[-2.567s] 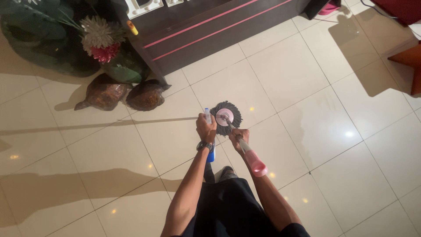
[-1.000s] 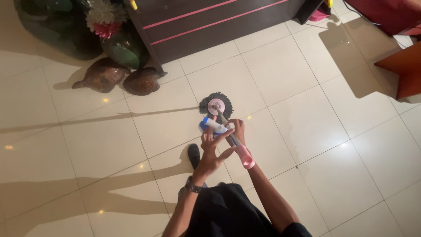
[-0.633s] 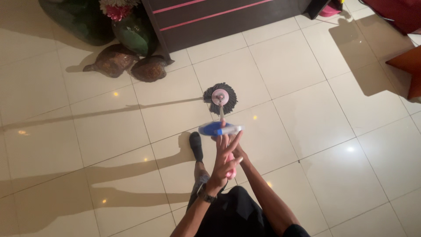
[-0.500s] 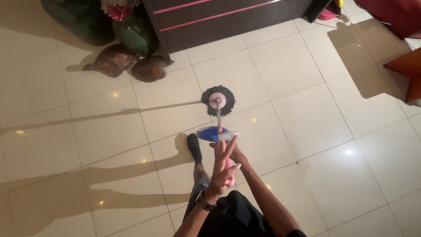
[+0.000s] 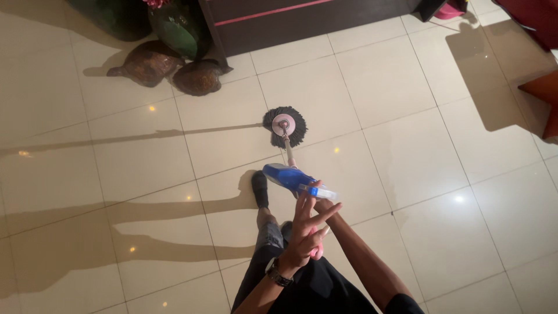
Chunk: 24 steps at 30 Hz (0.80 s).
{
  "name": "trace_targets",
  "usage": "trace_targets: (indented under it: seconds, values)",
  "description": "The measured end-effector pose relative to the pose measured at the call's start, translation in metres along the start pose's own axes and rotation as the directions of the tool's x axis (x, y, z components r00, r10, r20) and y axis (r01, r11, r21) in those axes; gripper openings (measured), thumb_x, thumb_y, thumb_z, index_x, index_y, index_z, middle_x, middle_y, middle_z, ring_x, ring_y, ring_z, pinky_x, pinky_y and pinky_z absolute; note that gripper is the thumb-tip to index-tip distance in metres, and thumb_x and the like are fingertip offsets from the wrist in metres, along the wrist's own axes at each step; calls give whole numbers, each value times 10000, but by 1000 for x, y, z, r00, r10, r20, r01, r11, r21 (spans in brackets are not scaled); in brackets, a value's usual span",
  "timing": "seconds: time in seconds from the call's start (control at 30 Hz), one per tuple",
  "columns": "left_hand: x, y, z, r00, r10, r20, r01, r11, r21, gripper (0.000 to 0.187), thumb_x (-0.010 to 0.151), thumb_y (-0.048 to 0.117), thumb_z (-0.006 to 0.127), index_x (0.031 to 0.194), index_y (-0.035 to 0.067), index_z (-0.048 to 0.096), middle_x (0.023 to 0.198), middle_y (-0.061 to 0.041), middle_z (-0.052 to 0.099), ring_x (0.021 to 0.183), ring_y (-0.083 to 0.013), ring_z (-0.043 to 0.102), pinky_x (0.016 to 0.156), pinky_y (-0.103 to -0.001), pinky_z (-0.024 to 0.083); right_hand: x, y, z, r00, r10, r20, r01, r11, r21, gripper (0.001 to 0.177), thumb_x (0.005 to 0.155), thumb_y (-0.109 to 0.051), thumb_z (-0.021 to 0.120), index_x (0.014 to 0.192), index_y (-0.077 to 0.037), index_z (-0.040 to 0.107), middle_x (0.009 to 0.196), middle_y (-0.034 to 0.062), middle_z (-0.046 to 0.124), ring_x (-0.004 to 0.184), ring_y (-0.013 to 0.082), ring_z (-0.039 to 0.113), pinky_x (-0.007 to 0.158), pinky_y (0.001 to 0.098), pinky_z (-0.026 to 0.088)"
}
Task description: The person sprays cleaning liquid from a blue bottle onto the tiled floor and wipes it with a spin mop.
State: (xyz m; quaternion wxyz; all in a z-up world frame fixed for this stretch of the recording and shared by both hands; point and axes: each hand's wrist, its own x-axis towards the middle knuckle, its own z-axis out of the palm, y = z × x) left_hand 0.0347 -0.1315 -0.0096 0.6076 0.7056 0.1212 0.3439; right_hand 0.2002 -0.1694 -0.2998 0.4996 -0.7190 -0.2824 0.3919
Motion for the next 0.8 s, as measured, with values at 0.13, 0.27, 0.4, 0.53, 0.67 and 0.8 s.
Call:
trace_targets:
  seconds: [0.13,0.27,0.4,0.53,0.67,0.8]
  values:
    - [39,-29,-7,990,127,-66,-120,987,107,552,936,196,408,1416,110,667,1736,-132,260,1642,-376,222,1356,-611,209,52,-12,-4,999,-9,39,9,1000,5,409,852,-200,760,1203,-79,590,1155,134,614,1067,321,560,865,444,508]
    - [87,-56,-28,944,317,-97,-297,938,177,581,941,241,250,1347,95,639,1576,-16,467,1559,-400,276,1276,-613,257,107,-23,-5,998,-7,66,6,1000,9,403,853,-200,759,1198,-79,592,1150,134,615,1061,319,561,860,443,507]
    - [139,-89,-40,954,254,-160,-240,966,99,552,1046,329,271,1233,154,760,1679,-123,381,1565,-378,358,1312,-583,279,165,-45,0,994,10,111,-10,1000,3,397,854,-200,758,1193,-78,594,1144,134,616,1055,318,562,855,442,507]
    - [201,-131,-66,902,382,-201,-369,924,104,420,959,276,370,1036,100,744,1670,-103,410,1612,-387,394,1269,-556,279,238,-77,7,990,21,138,-21,1000,-2,391,854,-200,757,1189,-78,596,1138,133,617,1048,316,563,850,441,507]
    - [246,-158,-103,976,119,-183,-125,992,-23,424,759,239,481,872,26,830,1635,-157,428,1573,-361,314,1328,-527,207,298,-102,21,985,61,163,-62,998,3,385,855,-201,756,1184,-78,598,1133,133,618,1042,315,564,845,440,507]
    - [290,-183,-135,986,78,-146,-98,987,-128,309,706,243,490,495,33,576,1567,-183,527,1492,-338,375,1270,-502,290,366,-122,35,982,68,177,-72,997,17,379,856,-201,755,1179,-77,601,1127,133,619,1036,313,565,840,439,506]
